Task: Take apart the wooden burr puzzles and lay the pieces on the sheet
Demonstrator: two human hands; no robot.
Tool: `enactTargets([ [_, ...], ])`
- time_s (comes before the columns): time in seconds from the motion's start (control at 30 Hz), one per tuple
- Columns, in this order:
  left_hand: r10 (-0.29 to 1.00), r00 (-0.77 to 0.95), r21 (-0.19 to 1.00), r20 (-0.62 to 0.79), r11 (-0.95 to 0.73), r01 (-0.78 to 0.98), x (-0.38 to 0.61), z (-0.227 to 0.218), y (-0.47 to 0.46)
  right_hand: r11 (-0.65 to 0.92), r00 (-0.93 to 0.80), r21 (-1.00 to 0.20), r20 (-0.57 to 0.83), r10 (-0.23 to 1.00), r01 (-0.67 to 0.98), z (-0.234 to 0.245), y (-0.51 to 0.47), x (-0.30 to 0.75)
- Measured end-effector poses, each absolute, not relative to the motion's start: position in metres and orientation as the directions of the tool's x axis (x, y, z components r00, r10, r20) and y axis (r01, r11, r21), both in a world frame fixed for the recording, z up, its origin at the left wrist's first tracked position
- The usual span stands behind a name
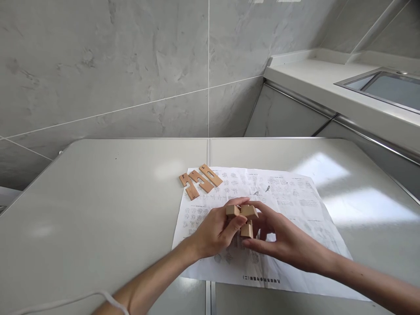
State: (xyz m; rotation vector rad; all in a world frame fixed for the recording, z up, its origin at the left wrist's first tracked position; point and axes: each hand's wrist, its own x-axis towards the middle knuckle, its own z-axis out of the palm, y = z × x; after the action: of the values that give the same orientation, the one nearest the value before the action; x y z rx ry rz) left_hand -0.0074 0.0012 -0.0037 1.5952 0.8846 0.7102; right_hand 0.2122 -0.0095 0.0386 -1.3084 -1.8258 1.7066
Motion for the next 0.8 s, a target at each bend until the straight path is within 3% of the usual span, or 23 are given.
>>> enactTargets([
  [0.13,0.839,0.544,0.986,-0.007,-0.086,0.145,-0.007,-0.003,0.001,-0.085,-0.517,-0.900,-0.320,0.794,0.427,0.044,-0.009,0.213],
  [0.3,0.840,0.535,0.995,-0.092,0.052,0.088,-0.007,-0.004,0.001,-0.048,-0.555,-0.854,-0.379,0.741,0.519,0.042,-0.010,0.222],
  [0.4,0.836,0.535,0.993,-0.121,0.094,0.078,-0.006,-0.003,0.000,0.055,-0.512,-0.759,-0.383,0.769,0.649,0.034,-0.010,0.228],
  [0.57,0.838,0.524,0.989,-0.149,0.124,0.083,-0.006,-0.002,0.000,0.292,-0.480,-0.533,-0.257,0.839,0.794,0.020,-0.008,0.233],
  [0.8,0.833,0.531,0.988,-0.156,0.117,0.105,-0.006,0.000,-0.001,0.383,-0.503,-0.458,-0.171,0.847,0.802,0.016,-0.009,0.228],
])
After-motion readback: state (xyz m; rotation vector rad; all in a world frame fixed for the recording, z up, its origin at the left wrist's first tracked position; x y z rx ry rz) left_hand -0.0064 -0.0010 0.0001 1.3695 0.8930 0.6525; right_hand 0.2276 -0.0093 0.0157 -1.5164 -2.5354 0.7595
